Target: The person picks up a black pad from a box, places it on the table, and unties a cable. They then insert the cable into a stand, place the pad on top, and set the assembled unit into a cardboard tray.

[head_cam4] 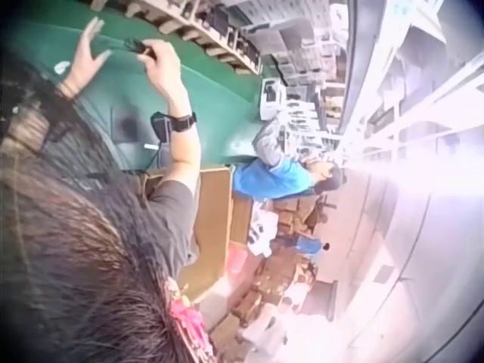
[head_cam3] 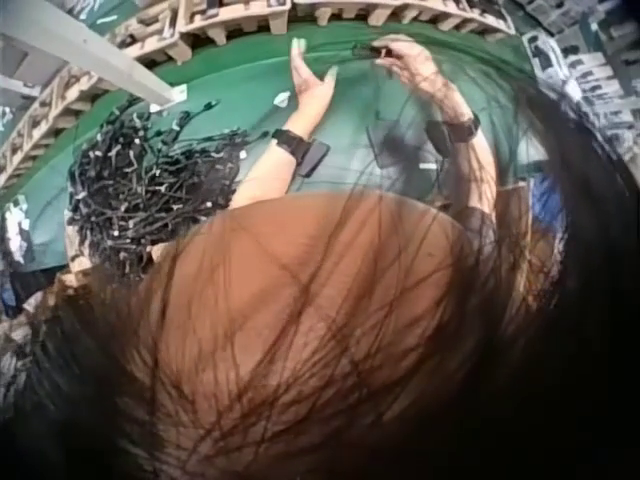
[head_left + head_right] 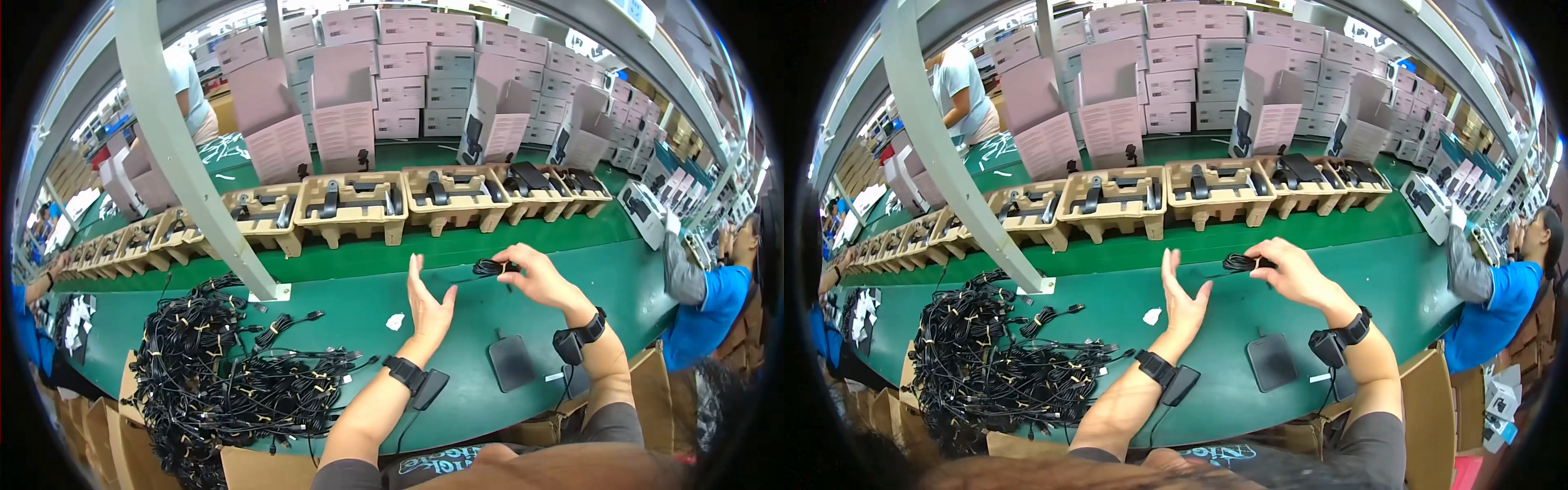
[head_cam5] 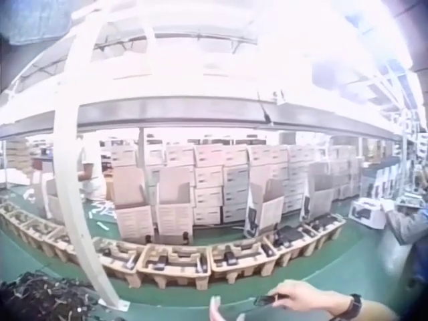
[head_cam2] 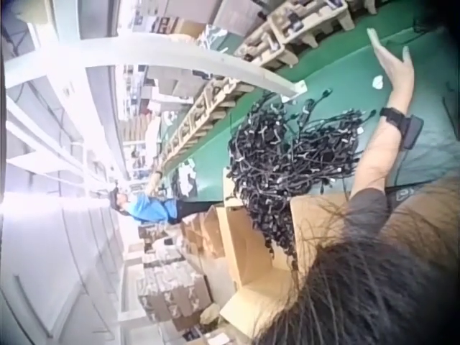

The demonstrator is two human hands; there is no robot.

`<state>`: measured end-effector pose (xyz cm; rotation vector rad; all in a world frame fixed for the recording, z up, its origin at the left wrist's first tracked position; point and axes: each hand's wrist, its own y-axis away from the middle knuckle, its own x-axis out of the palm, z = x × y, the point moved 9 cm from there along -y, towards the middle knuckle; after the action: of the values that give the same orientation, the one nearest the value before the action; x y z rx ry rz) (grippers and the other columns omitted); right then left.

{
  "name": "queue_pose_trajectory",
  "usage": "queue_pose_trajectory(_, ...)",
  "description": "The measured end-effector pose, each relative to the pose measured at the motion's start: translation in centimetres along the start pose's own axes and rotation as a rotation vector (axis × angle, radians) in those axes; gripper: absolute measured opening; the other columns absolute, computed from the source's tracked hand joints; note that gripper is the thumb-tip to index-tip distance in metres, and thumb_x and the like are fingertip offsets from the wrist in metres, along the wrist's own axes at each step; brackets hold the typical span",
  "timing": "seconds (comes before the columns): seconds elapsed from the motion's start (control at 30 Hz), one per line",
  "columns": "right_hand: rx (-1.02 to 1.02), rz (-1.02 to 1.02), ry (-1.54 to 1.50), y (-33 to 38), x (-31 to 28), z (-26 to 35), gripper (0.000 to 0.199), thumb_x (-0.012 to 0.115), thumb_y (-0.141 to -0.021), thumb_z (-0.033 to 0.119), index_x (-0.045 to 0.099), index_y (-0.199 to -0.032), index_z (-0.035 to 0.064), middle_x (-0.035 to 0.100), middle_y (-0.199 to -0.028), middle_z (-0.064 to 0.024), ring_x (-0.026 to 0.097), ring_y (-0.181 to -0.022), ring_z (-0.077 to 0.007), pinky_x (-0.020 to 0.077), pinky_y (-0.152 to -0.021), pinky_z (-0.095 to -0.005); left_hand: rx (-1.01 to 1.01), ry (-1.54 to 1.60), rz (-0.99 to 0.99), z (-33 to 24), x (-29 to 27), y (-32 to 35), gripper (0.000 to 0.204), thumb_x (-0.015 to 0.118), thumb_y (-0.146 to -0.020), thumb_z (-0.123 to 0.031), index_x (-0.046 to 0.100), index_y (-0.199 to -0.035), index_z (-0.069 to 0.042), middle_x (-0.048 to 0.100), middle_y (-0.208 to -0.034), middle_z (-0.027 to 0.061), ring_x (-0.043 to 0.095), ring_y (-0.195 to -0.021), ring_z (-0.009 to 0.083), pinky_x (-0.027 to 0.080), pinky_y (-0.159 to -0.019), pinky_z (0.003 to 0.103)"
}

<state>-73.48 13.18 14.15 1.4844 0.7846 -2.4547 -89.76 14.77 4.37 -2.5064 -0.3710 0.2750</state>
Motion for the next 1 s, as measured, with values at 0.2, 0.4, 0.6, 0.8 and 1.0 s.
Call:
queue_pose_trajectory(0.2, 0.289, 0.002, -0.877, 1.3, 4.8, -1.4, 0.028, 0.059, -0.083, 0.006, 0.046, -0.108, 0.0018, 0.057, -0.090, -0.0059, 0.055, -0.088, -0.0110, 0.0452, -0.078, -0.0242, -0.560, 0.894, 0.707, 2.5, 7.6, 4.1, 0.038, 0.035, -0.096, -0.028, 0.040, -0.123, -0.003, 0.057, -0.110, 0.0125, 0.056, -0.100, 0.0231, 0.043, -0.090, 0.034)
queue_pose_trajectory(0.4, -0.174, -0.111, 0.011, -0.1, 3.6, 3.7, 0.051, 0.065, -0.075, 0.015, 0.044, -0.122, 0.0080, 0.044, -0.126, -0.0114, 0.038, -0.121, -0.0290, 0.0299, -0.101, -0.0421, -0.949, 1.182, 0.797, 0.9, 7.5, 6.2, 0.033, 0.032, -0.096, -0.035, 0.049, -0.090, -0.007, 0.044, -0.065, 0.0013, 0.043, -0.054, 0.0127, 0.045, -0.057, 0.031)
queue_pose_trajectory(0.6, -0.512, 0.241, 0.213, 2.0, 7.2, 5.8, 0.059, 0.054, -0.081, 0.042, 0.039, -0.130, 0.0133, 0.050, -0.121, -0.0066, 0.044, -0.117, -0.0223, 0.0227, -0.105, -0.0465, -0.936, 0.900, 1.132, 2.0, 6.9, 7.5, 0.030, 0.045, -0.091, -0.036, 0.049, -0.079, -0.009, 0.035, -0.053, -0.0047, 0.031, -0.042, 0.0056, 0.029, -0.038, 0.021)
queue_pose_trajectory(0.8, -0.270, 0.467, 0.034, 3.1, 8.2, 2.2, 0.054, 0.055, -0.081, 0.038, 0.043, -0.128, 0.0124, 0.058, -0.098, -0.0087, 0.054, -0.093, -0.0252, 0.0416, -0.084, -0.0394, -0.943, 0.878, 1.333, 1.5, 6.9, 9.3, 0.029, 0.049, -0.090, -0.036, 0.051, -0.081, -0.009, 0.028, -0.053, -0.0073, 0.026, -0.042, 0.0045, 0.026, -0.038, 0.021)
queue_pose_trajectory(1.0, -0.179, 0.183, 0.118, 1.1, 5.8, 1.1, 0.027, 0.056, -0.082, 0.025, 0.058, -0.105, 0.0109, 0.063, -0.090, -0.0103, 0.061, -0.084, -0.0268, 0.0498, -0.069, -0.0352, -0.845, 0.990, 0.859, 4.2, 6.0, 5.6, 0.034, 0.041, -0.093, -0.035, 0.046, -0.102, -0.003, 0.054, -0.083, 0.0078, 0.053, -0.067, 0.0139, 0.049, -0.065, 0.031)
